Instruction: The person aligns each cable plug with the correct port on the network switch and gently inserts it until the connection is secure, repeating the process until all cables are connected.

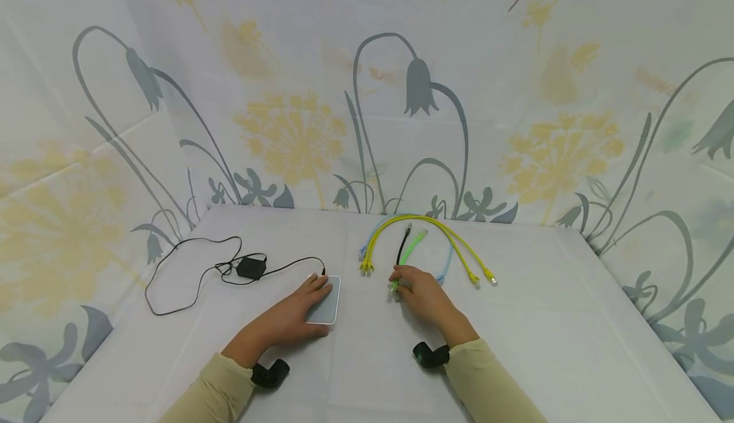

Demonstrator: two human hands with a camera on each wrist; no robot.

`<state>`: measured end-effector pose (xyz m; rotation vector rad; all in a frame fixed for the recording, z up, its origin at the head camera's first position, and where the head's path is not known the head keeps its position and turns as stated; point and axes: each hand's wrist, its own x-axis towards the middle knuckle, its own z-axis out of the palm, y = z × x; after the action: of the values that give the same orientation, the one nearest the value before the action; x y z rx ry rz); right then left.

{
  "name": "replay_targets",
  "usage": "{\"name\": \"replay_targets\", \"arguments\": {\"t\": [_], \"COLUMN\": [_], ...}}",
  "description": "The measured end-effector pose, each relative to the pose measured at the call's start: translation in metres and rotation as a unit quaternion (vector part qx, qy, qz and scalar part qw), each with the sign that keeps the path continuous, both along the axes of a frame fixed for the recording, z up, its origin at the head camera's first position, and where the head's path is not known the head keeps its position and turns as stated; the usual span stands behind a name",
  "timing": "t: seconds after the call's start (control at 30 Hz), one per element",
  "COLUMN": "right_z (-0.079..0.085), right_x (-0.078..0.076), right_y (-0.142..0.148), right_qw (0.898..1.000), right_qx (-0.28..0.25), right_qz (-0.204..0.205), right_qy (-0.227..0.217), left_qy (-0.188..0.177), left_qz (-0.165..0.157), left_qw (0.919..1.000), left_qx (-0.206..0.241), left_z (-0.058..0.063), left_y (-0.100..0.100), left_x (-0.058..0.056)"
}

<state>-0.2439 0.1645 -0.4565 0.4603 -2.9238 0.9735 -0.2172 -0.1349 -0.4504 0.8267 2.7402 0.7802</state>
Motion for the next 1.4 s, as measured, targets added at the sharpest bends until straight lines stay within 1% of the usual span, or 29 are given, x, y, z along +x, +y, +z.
{"name": "replay_targets", "arguments": {"t": [0.37,0.63,0.8,1.03,1.23,1.4], "right_z": [0.001,0.005,0.005,0.008,0.01,0.011], "right_x": [0.0,0.003,0.005,0.007,0.008,0.009], "right_y": [-0.002,-0.002,-0.003,-0.005,-0.009,-0.012], "right_qw": [0.999,0.996,0.993,0.99,0.982,0.973], "right_qx": [-0.007,-0.021,-0.016,-0.015,-0.006,0.02], "right_qz": [0.025,0.059,0.076,0.089,0.104,0.11], "right_qy": [0.022,0.065,0.092,0.11,0.156,0.201], "left_qy": [-0.004,0.004,0.0,0.0,0.001,0.001], "left_qz": [0.002,0.002,0.002,0.001,0.001,0.004], "left_qw": [1.0,1.0,1.0,1.0,1.0,1.0], "left_qx": [-0.006,-0.007,-0.006,-0.004,-0.002,-0.003], "left_z": [0.001,-0.001,-0.001,0.0,0.0,0.0], "left_y": [-0.001,-0.001,-0.001,0.0,0.0,0.0], "left_x": [0.002,0.0,0.0,0.0,0.0,0.0]}}
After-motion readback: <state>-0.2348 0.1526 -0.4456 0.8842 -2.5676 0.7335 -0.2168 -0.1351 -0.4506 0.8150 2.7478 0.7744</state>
